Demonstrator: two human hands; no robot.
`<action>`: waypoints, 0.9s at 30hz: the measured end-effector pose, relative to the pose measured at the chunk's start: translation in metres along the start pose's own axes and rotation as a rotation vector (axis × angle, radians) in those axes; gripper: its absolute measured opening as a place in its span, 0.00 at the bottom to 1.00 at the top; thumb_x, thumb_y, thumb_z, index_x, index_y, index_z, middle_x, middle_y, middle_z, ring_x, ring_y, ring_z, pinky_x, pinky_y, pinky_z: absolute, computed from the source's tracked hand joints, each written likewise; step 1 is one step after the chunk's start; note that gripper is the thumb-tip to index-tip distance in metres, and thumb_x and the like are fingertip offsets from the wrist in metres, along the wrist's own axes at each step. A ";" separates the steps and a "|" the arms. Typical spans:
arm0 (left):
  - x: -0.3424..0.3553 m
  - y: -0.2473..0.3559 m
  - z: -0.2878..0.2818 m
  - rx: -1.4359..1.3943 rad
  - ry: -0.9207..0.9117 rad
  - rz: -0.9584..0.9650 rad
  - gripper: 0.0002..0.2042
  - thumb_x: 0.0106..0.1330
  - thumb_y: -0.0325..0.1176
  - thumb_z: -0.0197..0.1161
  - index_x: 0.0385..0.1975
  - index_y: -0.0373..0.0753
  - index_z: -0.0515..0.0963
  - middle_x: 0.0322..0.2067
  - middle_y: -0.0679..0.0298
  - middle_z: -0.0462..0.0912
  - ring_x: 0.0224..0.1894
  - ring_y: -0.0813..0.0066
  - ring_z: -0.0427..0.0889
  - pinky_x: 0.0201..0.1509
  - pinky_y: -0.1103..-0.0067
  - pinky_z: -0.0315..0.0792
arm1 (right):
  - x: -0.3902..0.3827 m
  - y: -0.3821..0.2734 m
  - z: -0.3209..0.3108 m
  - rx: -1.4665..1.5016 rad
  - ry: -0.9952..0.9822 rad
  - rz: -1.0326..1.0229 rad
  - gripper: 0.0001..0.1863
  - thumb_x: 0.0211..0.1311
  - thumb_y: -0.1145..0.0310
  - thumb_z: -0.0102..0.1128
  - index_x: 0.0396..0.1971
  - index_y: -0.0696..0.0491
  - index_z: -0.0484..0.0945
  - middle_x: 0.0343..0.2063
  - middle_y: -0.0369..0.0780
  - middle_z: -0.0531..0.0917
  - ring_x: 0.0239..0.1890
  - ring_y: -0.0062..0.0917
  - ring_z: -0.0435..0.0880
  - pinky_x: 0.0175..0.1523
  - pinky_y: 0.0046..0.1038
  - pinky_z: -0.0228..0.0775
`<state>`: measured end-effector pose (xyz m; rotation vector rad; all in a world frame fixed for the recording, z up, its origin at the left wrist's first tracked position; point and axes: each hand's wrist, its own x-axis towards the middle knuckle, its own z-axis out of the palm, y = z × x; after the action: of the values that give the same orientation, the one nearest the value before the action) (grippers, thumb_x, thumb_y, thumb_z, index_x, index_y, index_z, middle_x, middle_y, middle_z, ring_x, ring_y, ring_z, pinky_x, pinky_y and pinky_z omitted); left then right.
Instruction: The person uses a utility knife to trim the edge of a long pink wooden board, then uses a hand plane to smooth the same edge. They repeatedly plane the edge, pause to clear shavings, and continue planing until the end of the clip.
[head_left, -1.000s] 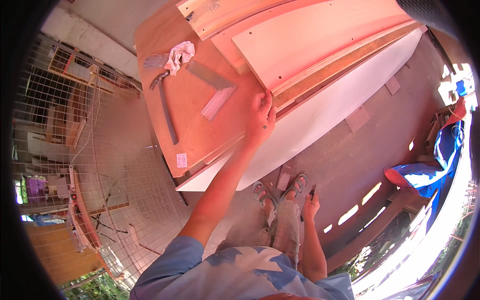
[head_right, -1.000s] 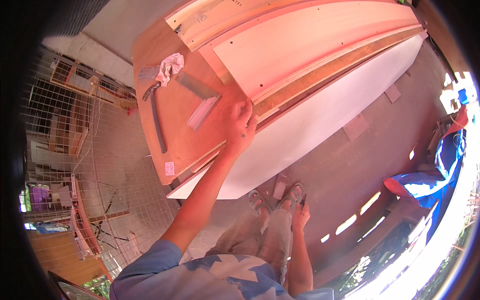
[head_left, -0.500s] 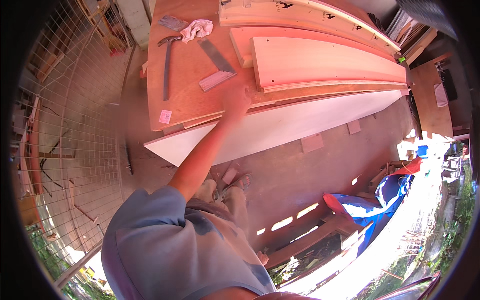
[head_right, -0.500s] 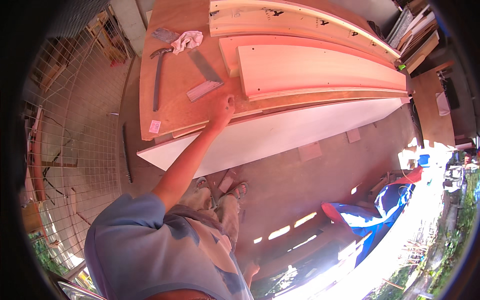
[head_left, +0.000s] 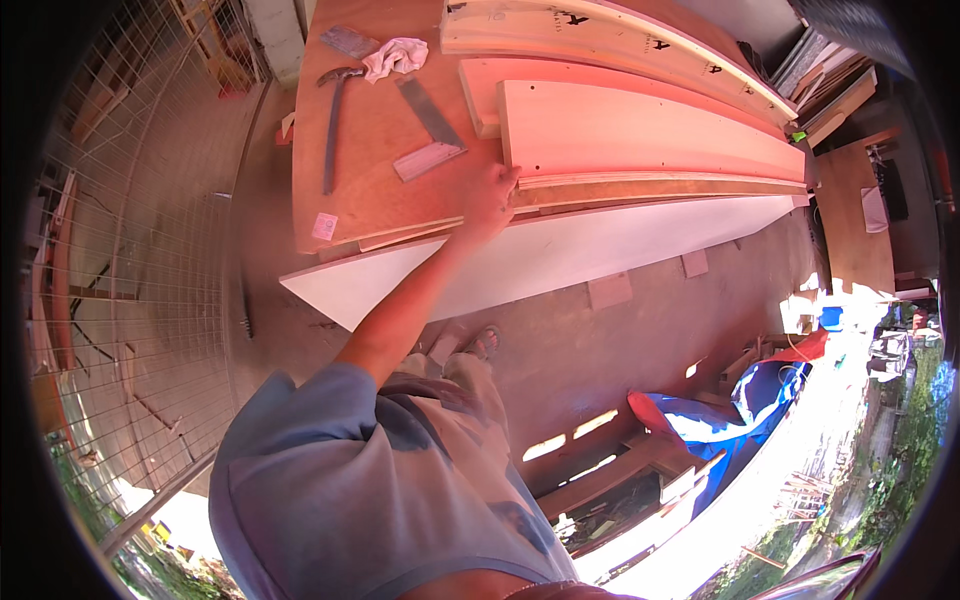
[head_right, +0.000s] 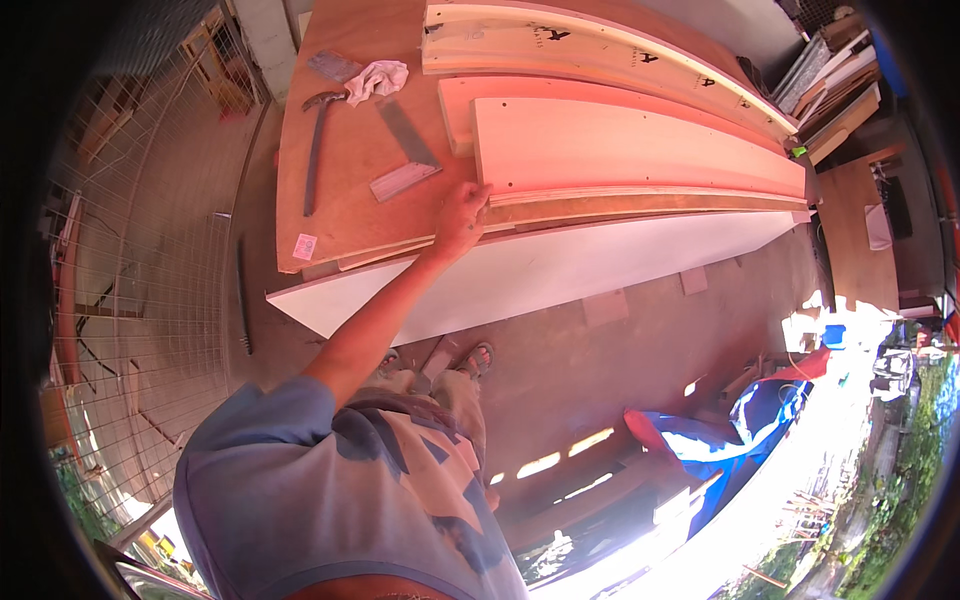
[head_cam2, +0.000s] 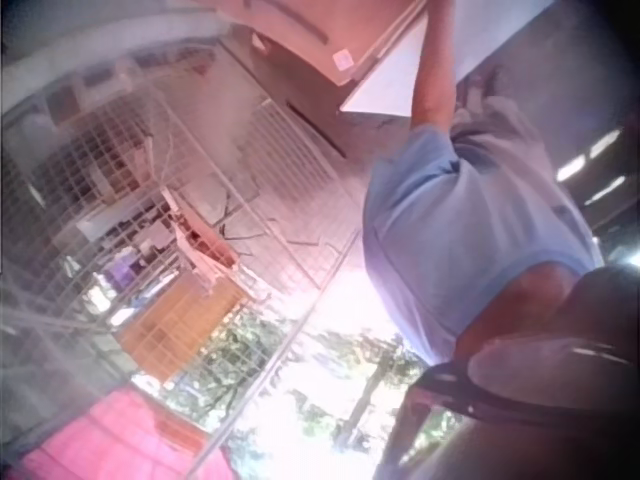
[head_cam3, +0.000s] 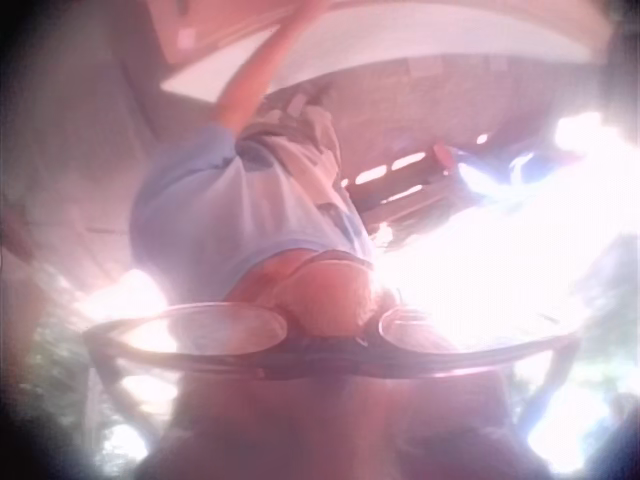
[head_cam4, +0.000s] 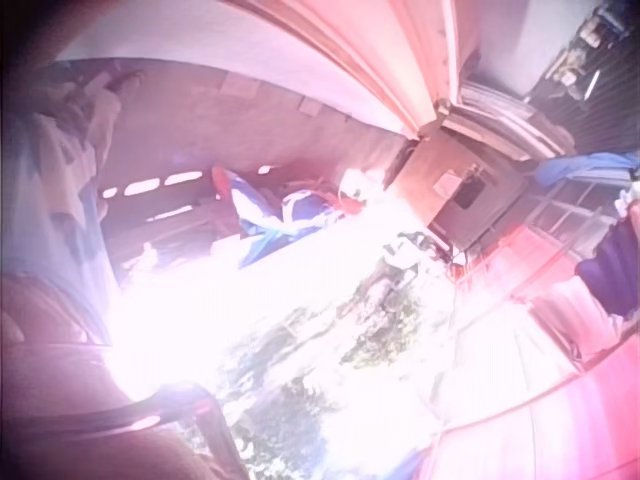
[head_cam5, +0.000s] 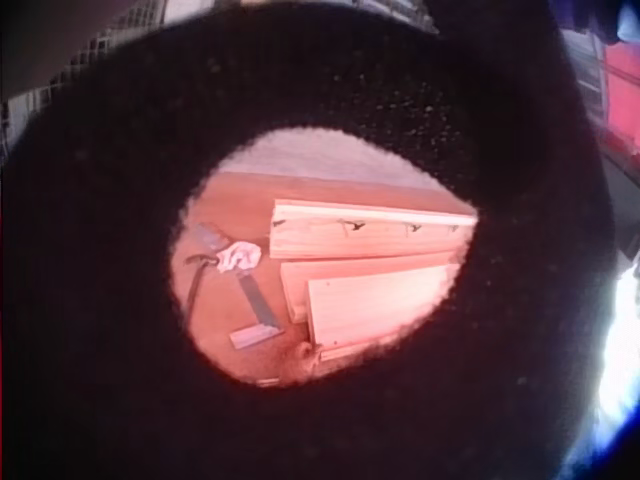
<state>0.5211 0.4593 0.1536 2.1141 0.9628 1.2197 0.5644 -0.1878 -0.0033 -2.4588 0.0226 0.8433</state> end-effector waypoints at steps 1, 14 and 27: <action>-0.010 0.021 0.014 0.016 0.095 0.019 0.28 0.62 0.20 0.65 0.66 0.34 0.72 0.49 0.53 0.74 0.50 0.54 0.77 0.50 0.65 0.75 | 0.008 -0.005 -0.008 -0.019 -0.007 0.003 0.16 0.60 0.61 0.68 0.42 0.58 0.84 0.28 0.43 0.87 0.27 0.32 0.86 0.36 0.36 0.78; -0.038 0.046 0.036 -0.154 0.270 -0.200 0.27 0.66 0.20 0.63 0.67 0.33 0.71 0.60 0.51 0.73 0.62 0.54 0.77 0.62 0.70 0.74 | 0.194 -0.129 -0.099 -0.328 -0.245 -0.169 0.14 0.63 0.61 0.68 0.39 0.57 0.83 0.25 0.40 0.85 0.24 0.28 0.83 0.32 0.34 0.76; -0.021 0.065 0.041 0.149 0.475 -0.307 0.11 0.69 0.32 0.69 0.47 0.38 0.79 0.38 0.54 0.84 0.35 0.47 0.85 0.34 0.61 0.80 | 0.269 -0.293 -0.098 -0.493 -0.405 -0.655 0.15 0.67 0.58 0.67 0.35 0.56 0.78 0.22 0.37 0.80 0.21 0.22 0.80 0.29 0.29 0.72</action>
<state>0.5708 0.3996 0.1706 1.7181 1.5619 1.5538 0.8899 0.0557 0.0483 -2.4002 -1.1870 1.0959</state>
